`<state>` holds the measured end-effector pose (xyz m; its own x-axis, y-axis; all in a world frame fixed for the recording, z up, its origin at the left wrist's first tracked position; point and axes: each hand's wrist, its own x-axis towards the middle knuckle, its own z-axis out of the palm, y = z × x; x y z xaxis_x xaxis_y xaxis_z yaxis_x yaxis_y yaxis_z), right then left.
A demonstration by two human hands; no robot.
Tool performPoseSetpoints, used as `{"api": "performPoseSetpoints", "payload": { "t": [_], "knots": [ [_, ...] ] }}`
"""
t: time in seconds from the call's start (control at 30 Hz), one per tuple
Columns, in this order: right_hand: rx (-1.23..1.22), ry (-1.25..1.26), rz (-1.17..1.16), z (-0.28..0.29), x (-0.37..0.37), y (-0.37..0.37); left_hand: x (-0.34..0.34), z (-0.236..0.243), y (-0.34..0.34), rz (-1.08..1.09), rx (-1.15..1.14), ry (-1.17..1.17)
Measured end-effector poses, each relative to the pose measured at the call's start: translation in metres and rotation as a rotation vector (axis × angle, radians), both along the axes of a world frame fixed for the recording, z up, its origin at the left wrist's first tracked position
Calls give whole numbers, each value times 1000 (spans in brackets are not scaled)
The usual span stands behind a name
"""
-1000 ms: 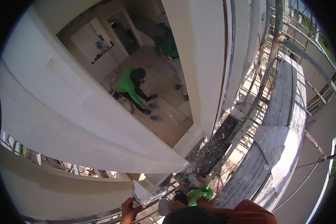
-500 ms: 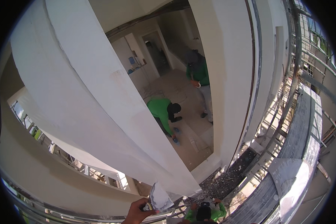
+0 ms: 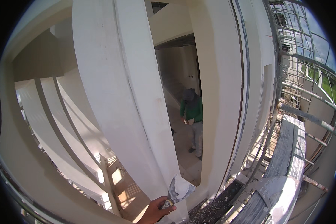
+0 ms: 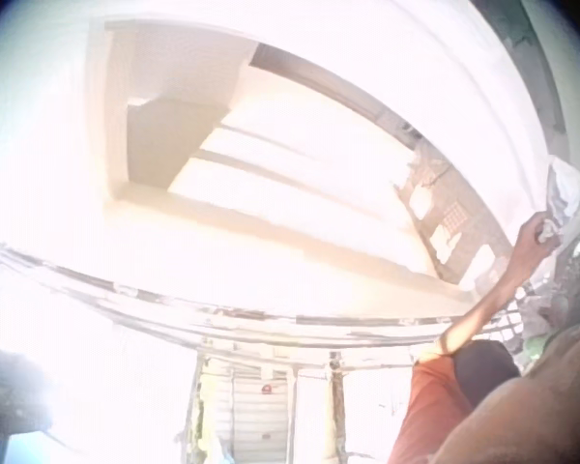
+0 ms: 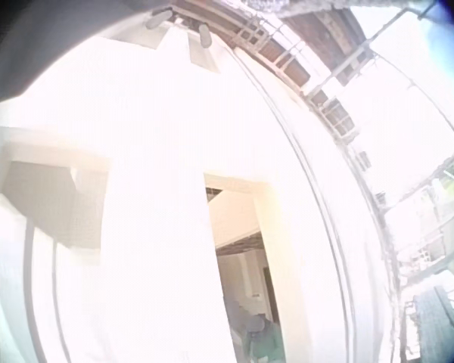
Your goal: The person applies white plaster to a curved white wall using a trowel and a hawk. They repeatedly scoop plaster from the hawk and smooth it onto the wall surface while standing on scaffolding.
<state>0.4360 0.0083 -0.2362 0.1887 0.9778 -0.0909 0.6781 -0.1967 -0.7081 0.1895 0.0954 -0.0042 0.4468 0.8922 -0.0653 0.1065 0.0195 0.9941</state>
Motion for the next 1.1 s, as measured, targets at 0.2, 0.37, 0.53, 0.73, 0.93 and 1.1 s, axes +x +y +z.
{"api": "performPoseSetpoints", "payload": {
  "t": [0.2,0.37,0.53,0.73,0.93,1.1],
  "knots": [
    [-14,68,-3,77,10,-17,-15,37,-44,55,-29,-100],
    [-64,85,-62,112,24,-51,-41,83,-61,79,-167,2],
    [-129,121,-107,113,24,-75,-58,69,-64,147,-79,-157],
    [-164,160,-119,107,24,-83,-48,49,-64,147,-187,-407],
    [-180,244,-120,99,17,-80,-47,56,-69,75,-238,-387],
    [-198,306,-112,93,22,-80,-53,46,-66,90,-102,-319]
  ]
}}
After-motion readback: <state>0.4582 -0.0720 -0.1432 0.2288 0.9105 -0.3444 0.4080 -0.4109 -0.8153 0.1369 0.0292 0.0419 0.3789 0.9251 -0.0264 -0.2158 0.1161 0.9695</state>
